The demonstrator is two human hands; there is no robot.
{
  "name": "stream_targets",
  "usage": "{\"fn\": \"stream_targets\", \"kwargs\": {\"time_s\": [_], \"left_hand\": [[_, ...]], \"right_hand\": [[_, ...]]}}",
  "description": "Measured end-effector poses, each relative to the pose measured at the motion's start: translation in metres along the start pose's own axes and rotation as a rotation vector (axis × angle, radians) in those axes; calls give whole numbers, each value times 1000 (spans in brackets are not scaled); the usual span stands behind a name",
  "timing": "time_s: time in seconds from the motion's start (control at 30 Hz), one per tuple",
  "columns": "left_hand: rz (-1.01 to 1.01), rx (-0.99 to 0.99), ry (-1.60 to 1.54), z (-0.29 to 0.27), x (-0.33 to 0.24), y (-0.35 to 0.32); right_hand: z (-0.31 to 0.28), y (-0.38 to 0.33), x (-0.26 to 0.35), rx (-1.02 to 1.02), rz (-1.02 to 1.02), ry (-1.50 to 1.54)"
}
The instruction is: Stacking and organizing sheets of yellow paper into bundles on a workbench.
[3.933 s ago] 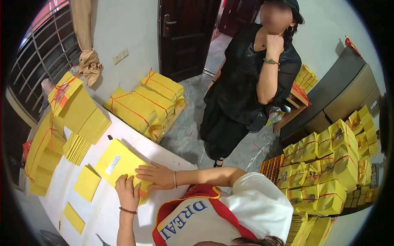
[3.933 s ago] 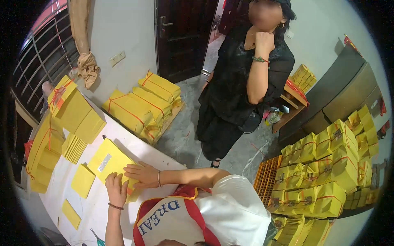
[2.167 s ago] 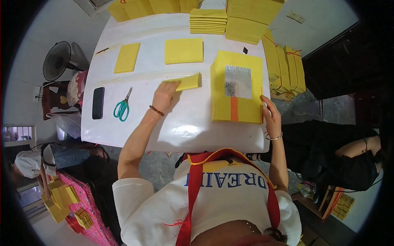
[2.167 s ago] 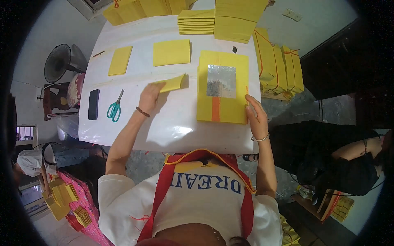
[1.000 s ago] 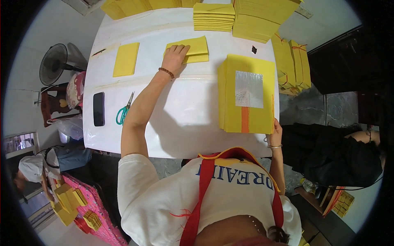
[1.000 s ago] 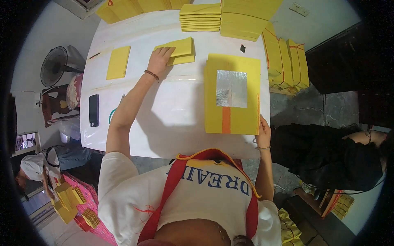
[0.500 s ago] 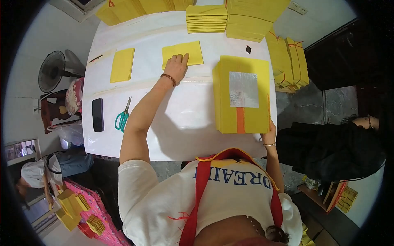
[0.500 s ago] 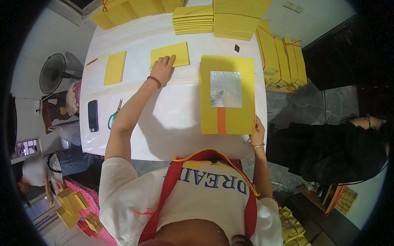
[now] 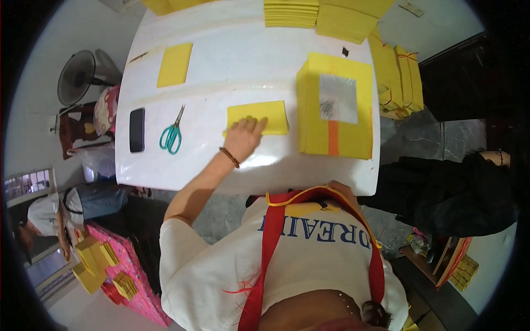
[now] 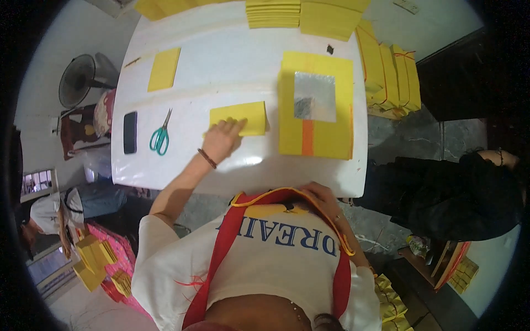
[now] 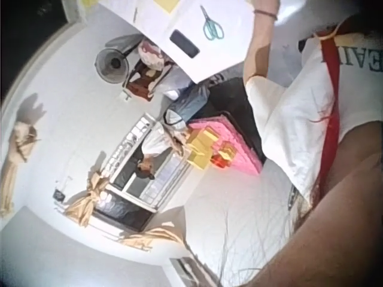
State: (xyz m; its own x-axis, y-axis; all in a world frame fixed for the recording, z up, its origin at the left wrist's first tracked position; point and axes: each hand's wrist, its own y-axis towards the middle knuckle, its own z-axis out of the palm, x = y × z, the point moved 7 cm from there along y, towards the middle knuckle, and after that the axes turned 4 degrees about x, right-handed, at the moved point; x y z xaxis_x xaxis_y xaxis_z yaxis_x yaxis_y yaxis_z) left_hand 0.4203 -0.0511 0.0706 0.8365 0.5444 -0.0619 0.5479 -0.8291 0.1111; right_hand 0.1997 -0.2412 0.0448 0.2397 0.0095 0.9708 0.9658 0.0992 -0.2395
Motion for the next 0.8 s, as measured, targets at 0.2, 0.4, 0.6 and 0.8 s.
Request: {"fn": "stream_targets", "kwargs": {"time_s": [0.2,0.4,0.6,0.8], "left_hand": [[-79,-6,-38,16,-35,-42],[-240,-198,-352,5,4,-60],[-618,-268,-781,38,53,-71],[-980,-245,-1871,62,67,-62]], "right_hand": [[72,94,27,31,-153,-430],[94,125,18,-62,-92,-837],[88,130,-1,-184,-170,-820],[83,137,-7,-305,-257,-728]]}}
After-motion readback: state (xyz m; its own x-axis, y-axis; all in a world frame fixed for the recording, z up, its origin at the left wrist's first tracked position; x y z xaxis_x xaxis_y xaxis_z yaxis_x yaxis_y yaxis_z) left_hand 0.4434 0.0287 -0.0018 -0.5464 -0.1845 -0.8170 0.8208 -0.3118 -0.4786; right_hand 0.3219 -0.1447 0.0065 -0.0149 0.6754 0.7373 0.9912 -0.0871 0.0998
